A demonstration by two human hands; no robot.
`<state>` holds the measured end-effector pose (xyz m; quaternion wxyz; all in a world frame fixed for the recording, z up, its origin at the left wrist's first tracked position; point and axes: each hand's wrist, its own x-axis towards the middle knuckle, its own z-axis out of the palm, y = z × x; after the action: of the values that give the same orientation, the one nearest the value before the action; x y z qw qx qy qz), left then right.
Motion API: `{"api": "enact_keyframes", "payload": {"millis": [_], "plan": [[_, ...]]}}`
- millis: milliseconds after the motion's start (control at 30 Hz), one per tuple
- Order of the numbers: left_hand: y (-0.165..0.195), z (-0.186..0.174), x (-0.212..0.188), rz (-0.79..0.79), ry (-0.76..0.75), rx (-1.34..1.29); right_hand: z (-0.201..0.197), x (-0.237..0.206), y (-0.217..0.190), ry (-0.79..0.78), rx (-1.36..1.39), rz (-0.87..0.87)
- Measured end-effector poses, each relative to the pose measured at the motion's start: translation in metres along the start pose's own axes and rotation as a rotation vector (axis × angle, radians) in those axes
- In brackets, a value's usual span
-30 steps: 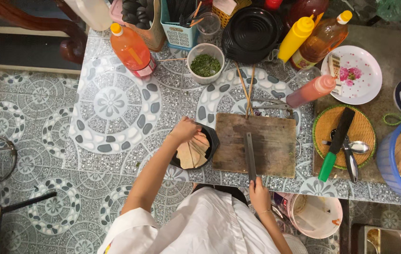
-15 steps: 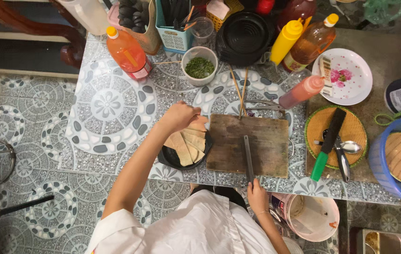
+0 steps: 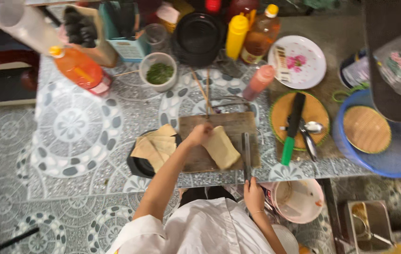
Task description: The person takes instant noodle blocks from a cardboard box, unwraps one, and places it into a bowl, then adds toppings from containers using chopsticks. They then slice a block of tofu into pieces on a cutting board with a knife and handle the cut tofu pieces.
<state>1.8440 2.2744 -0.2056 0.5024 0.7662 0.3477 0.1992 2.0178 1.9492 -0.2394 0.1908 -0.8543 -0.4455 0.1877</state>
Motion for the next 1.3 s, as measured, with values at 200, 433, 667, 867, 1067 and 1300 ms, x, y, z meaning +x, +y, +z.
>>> {"api": "enact_keyframes", "payload": {"millis": [200, 433, 667, 867, 1067, 1300], "plan": [[-0.020, 0.048, -0.048, -0.176, 0.531, 0.249, -0.019, 0.002, 0.005, -0.100, -0.182, -0.090], [0.014, 0.076, -0.112, -0.146, 0.311, 0.443, -0.023, 0.049, -0.037, -0.172, -0.260, -0.444], [0.009, 0.078, -0.117, -0.181, 0.256, 0.434, -0.030, 0.081, -0.064, -0.179, -0.301, -0.544], [0.006, 0.078, -0.117, -0.184, 0.251, 0.438, -0.040, 0.085, -0.077, -0.193, -0.313, -0.542], [0.038, 0.069, -0.098, -0.139, 0.450, 0.554, -0.047, 0.089, -0.086, -0.242, -0.344, -0.520], [0.062, 0.066, -0.002, 0.214, 0.104, 0.807, -0.049, 0.089, -0.093, -0.322, -0.370, -0.475]]}}
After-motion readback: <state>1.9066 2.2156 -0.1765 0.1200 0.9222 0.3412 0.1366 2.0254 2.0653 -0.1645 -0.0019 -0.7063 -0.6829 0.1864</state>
